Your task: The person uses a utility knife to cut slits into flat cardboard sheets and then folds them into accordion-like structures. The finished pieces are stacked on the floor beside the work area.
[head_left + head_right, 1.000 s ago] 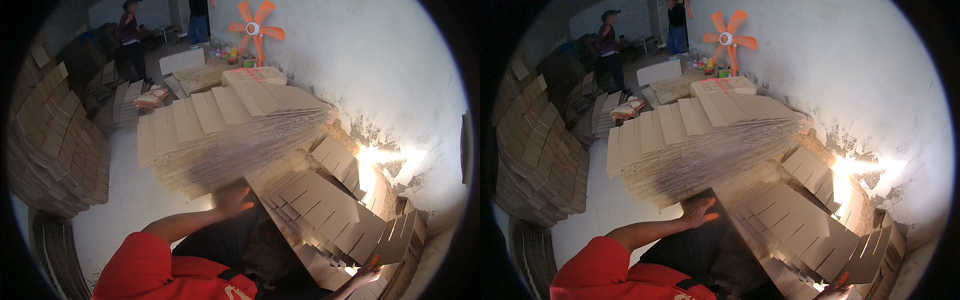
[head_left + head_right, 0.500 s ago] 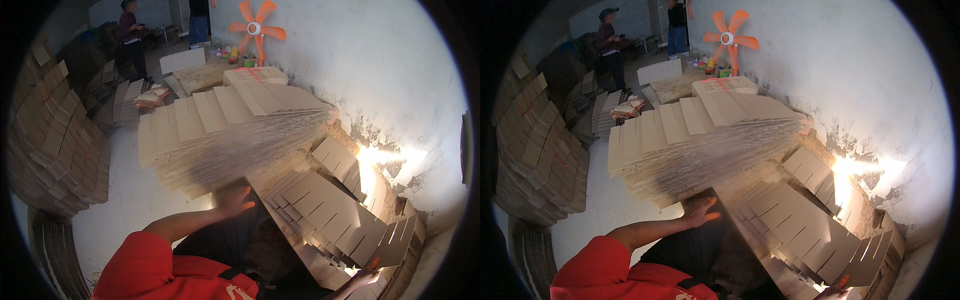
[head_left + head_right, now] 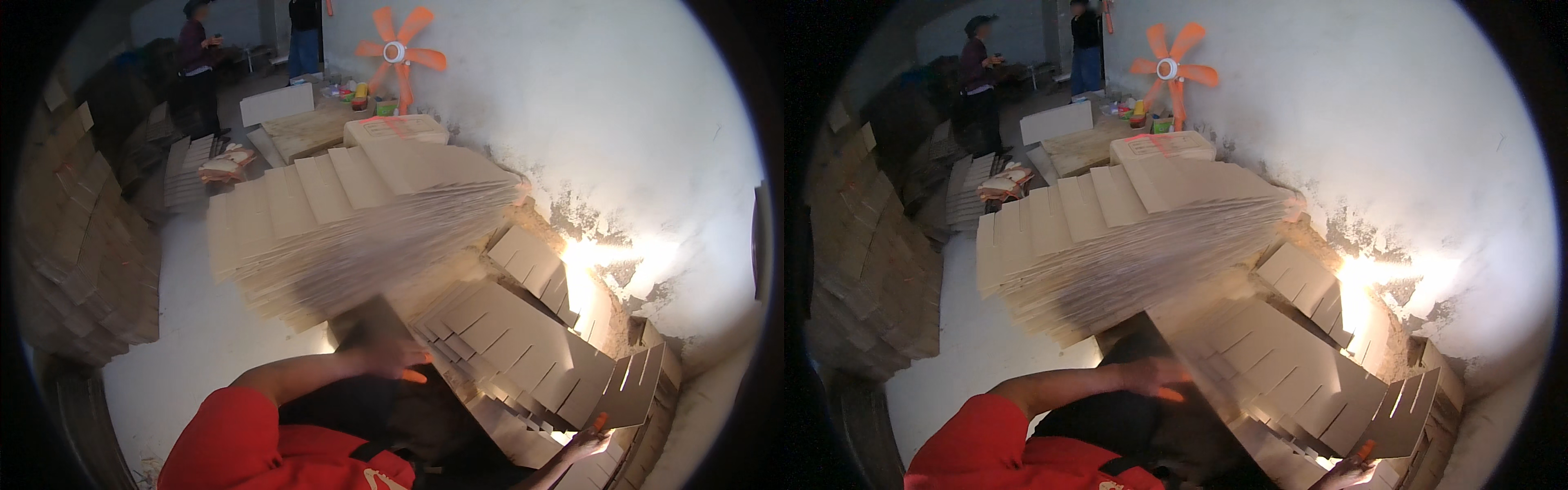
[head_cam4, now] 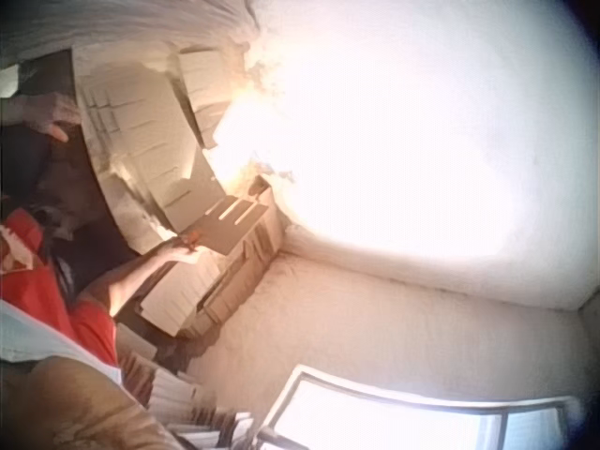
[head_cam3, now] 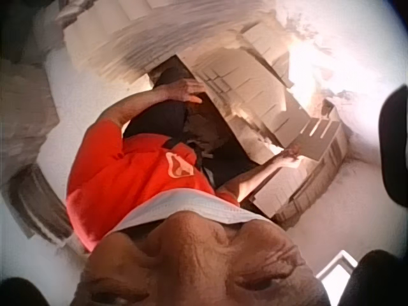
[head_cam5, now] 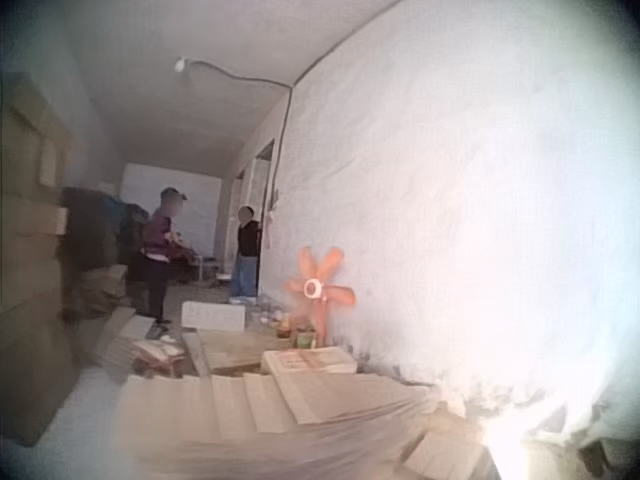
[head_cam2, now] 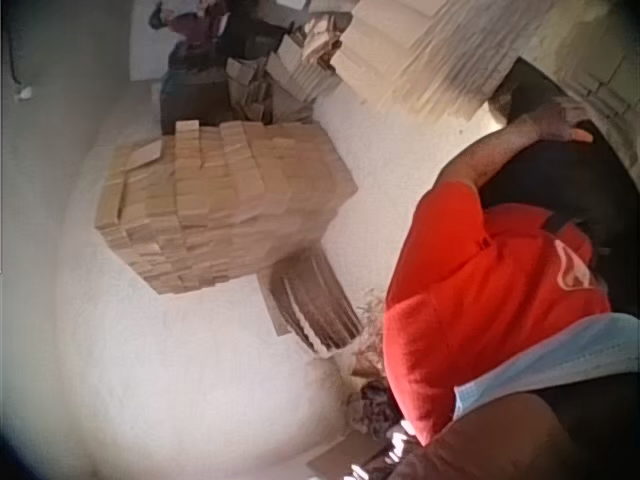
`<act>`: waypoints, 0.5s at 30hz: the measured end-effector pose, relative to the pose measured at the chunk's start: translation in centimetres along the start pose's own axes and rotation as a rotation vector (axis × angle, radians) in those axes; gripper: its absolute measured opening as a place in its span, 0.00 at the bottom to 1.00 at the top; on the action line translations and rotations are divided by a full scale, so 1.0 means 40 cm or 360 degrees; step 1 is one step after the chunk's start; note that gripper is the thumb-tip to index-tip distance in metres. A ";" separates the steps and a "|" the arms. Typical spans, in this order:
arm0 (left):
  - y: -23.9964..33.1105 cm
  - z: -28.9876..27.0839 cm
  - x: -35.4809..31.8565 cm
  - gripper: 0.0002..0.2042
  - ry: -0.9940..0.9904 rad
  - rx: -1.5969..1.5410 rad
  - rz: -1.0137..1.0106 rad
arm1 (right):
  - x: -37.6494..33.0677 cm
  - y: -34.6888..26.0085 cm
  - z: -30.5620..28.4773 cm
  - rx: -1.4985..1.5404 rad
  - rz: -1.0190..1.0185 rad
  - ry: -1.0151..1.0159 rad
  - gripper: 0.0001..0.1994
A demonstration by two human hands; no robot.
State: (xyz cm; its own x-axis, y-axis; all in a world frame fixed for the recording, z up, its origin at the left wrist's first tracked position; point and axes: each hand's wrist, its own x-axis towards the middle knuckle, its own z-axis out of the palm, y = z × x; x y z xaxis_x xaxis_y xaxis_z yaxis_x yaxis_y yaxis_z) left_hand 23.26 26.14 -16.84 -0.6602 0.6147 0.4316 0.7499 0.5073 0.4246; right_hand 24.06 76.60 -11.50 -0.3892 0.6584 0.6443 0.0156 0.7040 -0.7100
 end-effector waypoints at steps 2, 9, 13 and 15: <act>0.024 0.040 0.041 0.24 -0.0246 -0.0235 -0.0003 | 0.000 -0.035 -0.007 -0.0087 0.0010 -0.0036 0.15; -0.074 0.213 0.076 0.17 -0.0342 -0.0204 -0.0352 | -0.046 -0.035 0.035 0.0466 0.0088 0.0016 0.22; -0.064 0.189 0.083 0.21 -0.0015 -0.0189 -0.0486 | -0.031 0.022 0.043 0.0041 0.0116 0.0135 0.25; -0.037 0.096 0.053 0.25 -0.0020 -0.0172 -0.0536 | -0.060 -0.142 0.021 0.0031 0.0216 0.0043 0.26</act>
State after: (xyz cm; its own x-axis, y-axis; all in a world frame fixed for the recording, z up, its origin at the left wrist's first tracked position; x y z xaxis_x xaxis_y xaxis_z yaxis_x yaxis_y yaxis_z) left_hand 20.90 29.02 -19.61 -0.8686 0.4315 0.2436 0.4811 0.6164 0.6234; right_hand 24.14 70.80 -9.24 -0.3600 0.7542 0.5491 0.0483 0.6028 -0.7964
